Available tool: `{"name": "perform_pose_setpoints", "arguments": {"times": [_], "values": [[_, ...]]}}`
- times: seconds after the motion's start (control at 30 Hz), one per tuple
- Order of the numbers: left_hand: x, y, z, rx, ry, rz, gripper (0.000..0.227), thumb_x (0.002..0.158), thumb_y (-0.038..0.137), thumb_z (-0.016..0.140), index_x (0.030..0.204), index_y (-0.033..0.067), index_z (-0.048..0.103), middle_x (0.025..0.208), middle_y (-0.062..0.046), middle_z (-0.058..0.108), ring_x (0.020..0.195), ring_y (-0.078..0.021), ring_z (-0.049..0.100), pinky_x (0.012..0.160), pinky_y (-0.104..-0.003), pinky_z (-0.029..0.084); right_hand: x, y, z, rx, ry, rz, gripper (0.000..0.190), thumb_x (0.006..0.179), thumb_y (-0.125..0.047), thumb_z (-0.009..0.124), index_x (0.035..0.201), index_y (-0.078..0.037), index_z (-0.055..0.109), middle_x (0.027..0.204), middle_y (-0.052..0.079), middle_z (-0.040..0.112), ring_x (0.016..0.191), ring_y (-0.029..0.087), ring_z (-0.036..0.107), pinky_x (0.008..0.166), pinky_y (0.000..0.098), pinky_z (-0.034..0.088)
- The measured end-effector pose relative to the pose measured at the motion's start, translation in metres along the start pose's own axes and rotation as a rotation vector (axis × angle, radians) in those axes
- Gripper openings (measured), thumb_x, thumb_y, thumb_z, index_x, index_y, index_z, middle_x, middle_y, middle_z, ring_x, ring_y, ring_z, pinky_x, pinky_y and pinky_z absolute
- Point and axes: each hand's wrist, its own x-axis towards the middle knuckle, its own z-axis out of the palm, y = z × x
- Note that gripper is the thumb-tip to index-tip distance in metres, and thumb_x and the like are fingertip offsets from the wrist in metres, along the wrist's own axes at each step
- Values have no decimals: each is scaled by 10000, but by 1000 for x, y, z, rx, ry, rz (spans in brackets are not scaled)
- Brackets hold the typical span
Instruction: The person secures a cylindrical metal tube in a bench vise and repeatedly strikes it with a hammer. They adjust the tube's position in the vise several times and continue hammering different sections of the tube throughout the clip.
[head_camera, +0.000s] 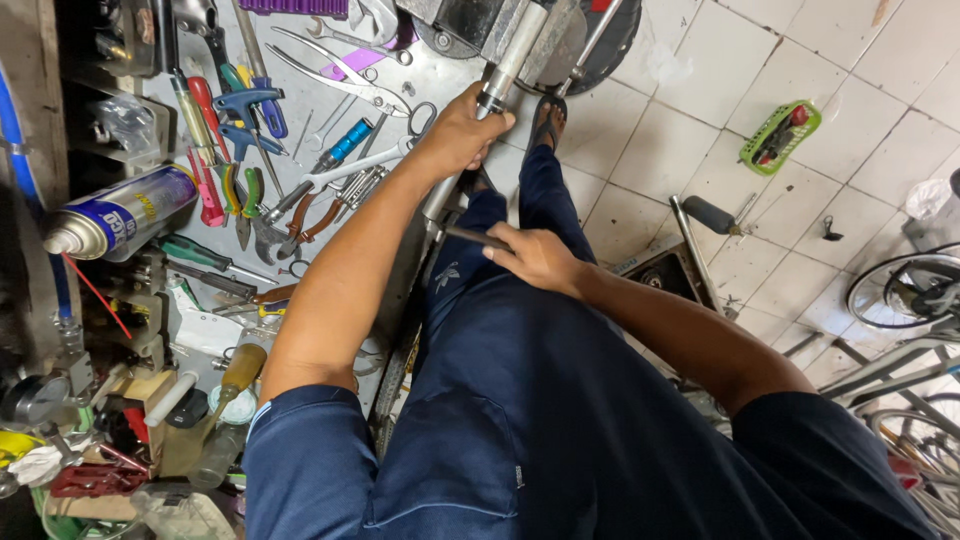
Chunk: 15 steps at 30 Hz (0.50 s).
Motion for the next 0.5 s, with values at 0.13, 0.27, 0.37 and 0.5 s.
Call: {"name": "perform_pose_setpoints", "arguments": {"times": [0.13, 0.27, 0.37, 0.5], "values": [[-11, 4, -8, -5, -45, 34, 369, 988, 244, 656, 1291, 162, 460, 707, 21, 508, 558, -79, 449, 496, -222, 396, -11, 24, -3, -39, 60, 111, 337, 1026, -470, 507, 1195, -185, 565, 880, 111, 709, 833, 328, 707, 757, 416, 494], [-23, -44, -22, -216, -86, 176, 525, 1009, 353, 579, 1365, -15, 461, 847, -129, 694, 597, -108, 682, 502, -227, 634, -56, 24, -39, -20, 242, 285, 240, 1028, -472, 592, 1121, -254, 626, 701, 147, 687, 783, 382, 726, 727, 503, 567], [-21, -76, -15, -158, -30, 189, 397, 991, 223, 565, 1303, -18, 519, 820, -132, 680, 563, -113, 665, 475, -217, 611, -59, 39, -54, -66, 343, 345, 322, 1068, -533, 549, 1160, -229, 602, 716, 155, 676, 772, 420, 707, 737, 529, 556], [-30, -45, -7, -8, 58, 246, 345, 1002, 279, 576, 1224, 15, 580, 803, -146, 707, 530, -144, 662, 441, -252, 586, -52, 0, -91, 10, 454, 394, 329, 1086, -564, 539, 1108, -240, 590, 695, 49, 668, 736, 323, 712, 694, 445, 553]]}}
